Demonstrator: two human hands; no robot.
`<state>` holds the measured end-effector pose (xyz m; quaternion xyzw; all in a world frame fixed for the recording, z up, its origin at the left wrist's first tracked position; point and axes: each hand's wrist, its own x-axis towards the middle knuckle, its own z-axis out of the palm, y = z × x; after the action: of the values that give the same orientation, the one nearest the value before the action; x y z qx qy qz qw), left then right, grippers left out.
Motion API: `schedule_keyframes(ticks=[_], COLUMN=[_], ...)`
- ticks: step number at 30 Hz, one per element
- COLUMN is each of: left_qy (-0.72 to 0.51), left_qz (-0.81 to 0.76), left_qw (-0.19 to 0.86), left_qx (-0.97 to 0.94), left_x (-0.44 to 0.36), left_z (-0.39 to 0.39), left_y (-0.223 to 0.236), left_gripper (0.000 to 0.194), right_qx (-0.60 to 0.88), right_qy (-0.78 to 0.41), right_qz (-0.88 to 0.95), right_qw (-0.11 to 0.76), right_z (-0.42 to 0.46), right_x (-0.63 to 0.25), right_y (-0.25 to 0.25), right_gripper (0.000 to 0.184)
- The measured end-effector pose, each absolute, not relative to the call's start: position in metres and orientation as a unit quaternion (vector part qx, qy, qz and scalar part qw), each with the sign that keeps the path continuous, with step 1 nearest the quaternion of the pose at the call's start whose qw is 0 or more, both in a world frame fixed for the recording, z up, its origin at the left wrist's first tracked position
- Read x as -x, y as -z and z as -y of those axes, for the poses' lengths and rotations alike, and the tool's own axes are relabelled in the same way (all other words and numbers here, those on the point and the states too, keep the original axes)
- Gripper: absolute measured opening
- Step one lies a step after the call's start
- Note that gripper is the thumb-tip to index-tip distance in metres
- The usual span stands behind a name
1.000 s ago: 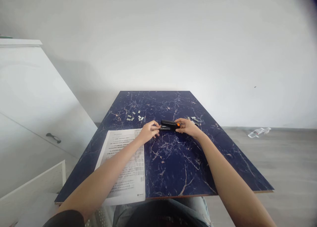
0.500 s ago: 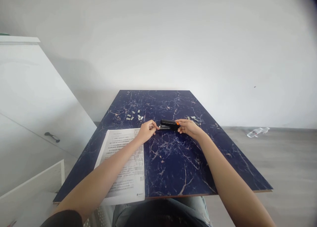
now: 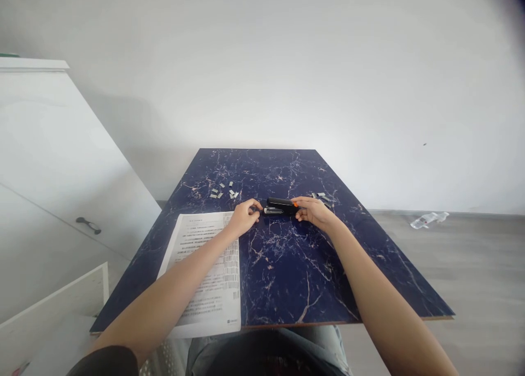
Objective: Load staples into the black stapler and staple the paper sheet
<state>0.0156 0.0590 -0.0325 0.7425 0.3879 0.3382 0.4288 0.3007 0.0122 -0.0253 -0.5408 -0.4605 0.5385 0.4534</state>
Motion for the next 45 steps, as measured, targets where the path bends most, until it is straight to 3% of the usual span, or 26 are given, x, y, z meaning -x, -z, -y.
schedule_keyframes(ticks=[8,12,14,16,22,34,41,45], left_qy=[-0.317,-0.319,-0.318,-0.322,-0.325,-0.332,-0.330,-0.330], left_qz=[-0.399,-0.398,-0.398,-0.396,-0.400,-0.389,-0.389,-0.375], left_qw=[0.414,0.412,0.411,0.412,0.409,0.421,0.411,0.392], left_qx=[-0.754,-0.755,-0.756,-0.755,-0.753,-0.749,-0.755,-0.773], left_x=[-0.016,-0.016,-0.016,-0.017,-0.017,-0.017,-0.018,-0.019], left_z=[-0.060,-0.060,-0.060,-0.059,-0.058,-0.060,-0.059,-0.061], left_y=[0.033,0.034,0.034,0.033,0.030,0.036,0.036,0.037], left_gripper=[0.022,0.019,0.018,0.017,0.016,0.014,0.015,0.016], right_qx=[0.557,0.624,0.611,0.582,0.574,0.657,0.729,0.777], right_qy=[-0.520,-0.294,-0.153,-0.087,-0.142,-0.078,-0.043,-0.016], right_qz=[0.457,0.577,0.652,0.700,0.719,0.658,0.592,0.566], right_qw=[0.459,0.438,0.421,0.405,0.365,0.358,0.341,0.275], right_z=[-0.011,-0.010,-0.009,-0.009,-0.013,0.010,0.090,0.145], right_x=[-0.297,-0.286,-0.277,-0.268,-0.256,-0.264,-0.315,-0.363], right_y=[0.023,0.018,0.015,0.015,0.022,-0.011,-0.008,0.008], right_gripper=[0.040,0.045,0.042,0.041,0.036,0.029,0.034,0.038])
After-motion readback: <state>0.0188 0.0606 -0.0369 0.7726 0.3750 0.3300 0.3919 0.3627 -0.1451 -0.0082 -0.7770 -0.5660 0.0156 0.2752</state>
